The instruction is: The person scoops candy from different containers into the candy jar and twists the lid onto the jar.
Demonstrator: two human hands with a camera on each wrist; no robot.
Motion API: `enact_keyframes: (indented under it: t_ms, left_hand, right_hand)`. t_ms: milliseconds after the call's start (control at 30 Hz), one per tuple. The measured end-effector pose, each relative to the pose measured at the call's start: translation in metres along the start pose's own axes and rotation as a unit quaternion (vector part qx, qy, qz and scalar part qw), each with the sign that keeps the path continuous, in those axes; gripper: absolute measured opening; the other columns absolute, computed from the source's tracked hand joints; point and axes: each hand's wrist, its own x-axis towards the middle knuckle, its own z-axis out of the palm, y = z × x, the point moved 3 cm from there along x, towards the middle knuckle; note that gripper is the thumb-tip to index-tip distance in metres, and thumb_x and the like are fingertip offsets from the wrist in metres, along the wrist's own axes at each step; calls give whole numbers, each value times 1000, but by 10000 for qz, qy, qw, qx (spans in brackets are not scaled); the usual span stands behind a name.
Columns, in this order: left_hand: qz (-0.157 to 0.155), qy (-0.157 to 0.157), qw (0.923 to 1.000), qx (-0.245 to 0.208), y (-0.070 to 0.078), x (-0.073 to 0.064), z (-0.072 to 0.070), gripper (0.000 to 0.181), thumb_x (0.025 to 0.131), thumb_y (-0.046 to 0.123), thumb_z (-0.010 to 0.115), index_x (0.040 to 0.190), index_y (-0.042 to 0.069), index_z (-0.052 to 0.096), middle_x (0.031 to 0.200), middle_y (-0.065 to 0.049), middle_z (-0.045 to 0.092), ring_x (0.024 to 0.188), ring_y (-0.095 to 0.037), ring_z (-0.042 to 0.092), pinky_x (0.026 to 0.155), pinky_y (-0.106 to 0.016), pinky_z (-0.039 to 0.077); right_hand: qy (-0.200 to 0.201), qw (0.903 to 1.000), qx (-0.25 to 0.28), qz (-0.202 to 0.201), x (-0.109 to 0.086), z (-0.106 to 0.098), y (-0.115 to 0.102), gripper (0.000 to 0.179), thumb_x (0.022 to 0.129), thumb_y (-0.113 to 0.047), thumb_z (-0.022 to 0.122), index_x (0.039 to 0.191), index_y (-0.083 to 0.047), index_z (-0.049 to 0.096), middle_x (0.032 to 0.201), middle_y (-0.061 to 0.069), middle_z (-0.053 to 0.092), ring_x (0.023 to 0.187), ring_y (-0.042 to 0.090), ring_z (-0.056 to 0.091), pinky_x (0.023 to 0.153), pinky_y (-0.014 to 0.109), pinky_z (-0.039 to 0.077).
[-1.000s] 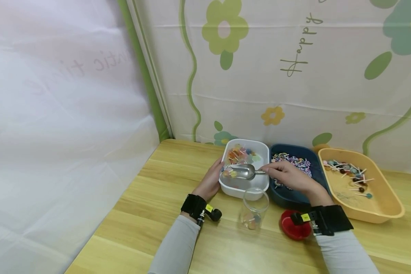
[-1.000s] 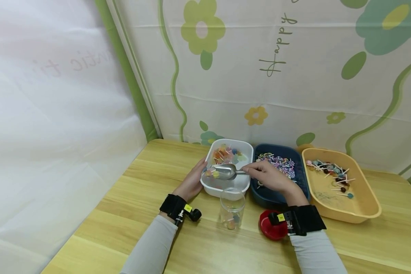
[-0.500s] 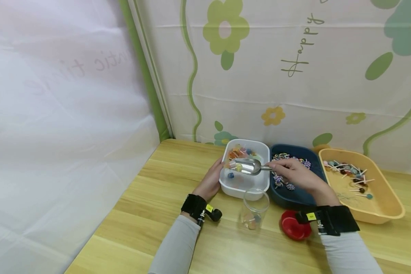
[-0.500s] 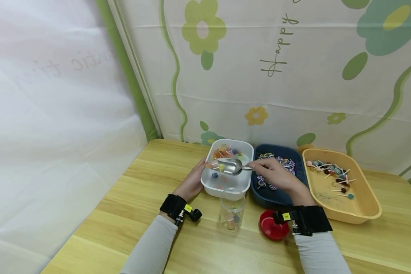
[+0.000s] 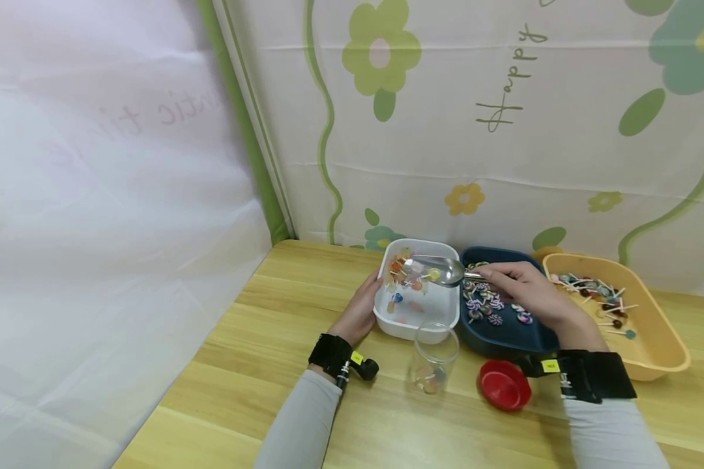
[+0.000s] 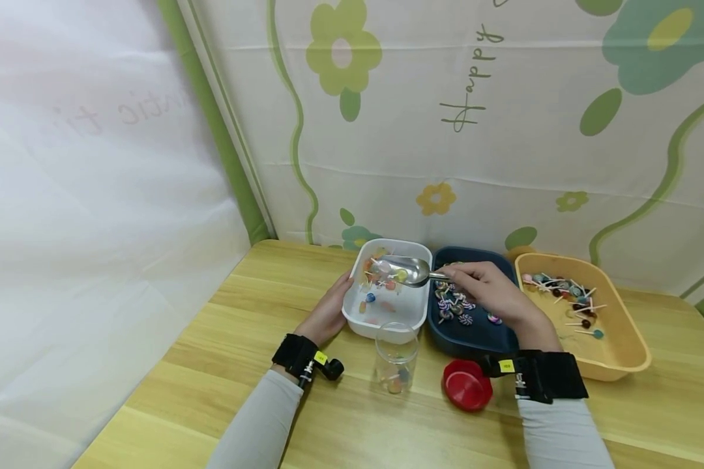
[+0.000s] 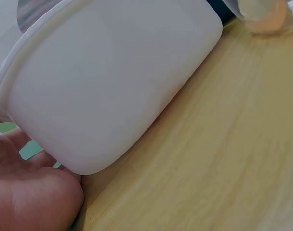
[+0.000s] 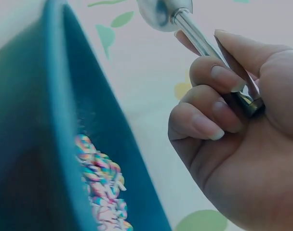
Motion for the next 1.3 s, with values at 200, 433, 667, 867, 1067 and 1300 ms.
enact_keyframes:
  t_ms: [200, 433, 667, 867, 1067, 1300]
  left_hand:
    - [-111, 167, 9997, 110, 0, -1, 0, 47, 104, 31, 30, 150, 24, 20, 154, -4, 17, 135, -21, 20, 112, -41, 19]
    - [-154, 235, 9996, 101, 0, -2, -2, 45, 104, 31, 30, 148, 26, 23, 153, -3, 18, 135, -20, 20, 112, -41, 19]
    - [-52, 105, 9999, 110, 1, 0, -3, 45, 104, 30, 30, 149, 25, 22, 153, -5, 18, 134, -23, 22, 111, -42, 21]
    - [-190, 294, 9993, 142, 3, -1, -2, 46, 104, 31, 31, 149, 26, 22, 153, -3, 19, 135, -20, 20, 112, -41, 20]
    - [-176, 307, 9993, 104, 3, 0, -1, 45, 104, 31, 30, 148, 25, 23, 153, -3, 19, 135, -20, 20, 112, -42, 18]
    - [-170, 266, 9994, 170, 1, 1, 0, 44, 104, 31, 30, 148, 25, 24, 153, -3, 20, 134, -19, 22, 112, -41, 20]
  right_hand:
    - [45, 9998, -201, -86, -12, -16, -13, 29, 101, -27, 44, 120, -16, 63, 72, 8, 47, 62, 24, 46, 51, 32, 43]
    - [-108, 9981, -287, -543, -27, -34, -29, 28, 102, -12, 40, 118, -7, 62, 66, 5, 40, 57, 23, 42, 47, 36, 40]
    - [-249, 9928, -328, -1123, -46, -48, -45, 28, 98, 3, 40, 114, -1, 62, 68, 3, 42, 63, 19, 43, 49, 33, 39]
    - [-658, 9878, -513, -1313, -62, -57, -57, 32, 96, 10, 38, 117, 3, 60, 69, -1, 45, 61, 15, 45, 48, 27, 40]
    - [-970, 9870, -1088, -680, -76, -60, -66, 33, 98, 2, 42, 120, -10, 62, 120, 6, 62, 109, 15, 54, 77, 26, 53]
    - [-1385, 9822, -909, -888, -80, -54, -70, 33, 95, 8, 43, 117, -6, 64, 113, 9, 65, 101, 16, 56, 76, 26, 53]
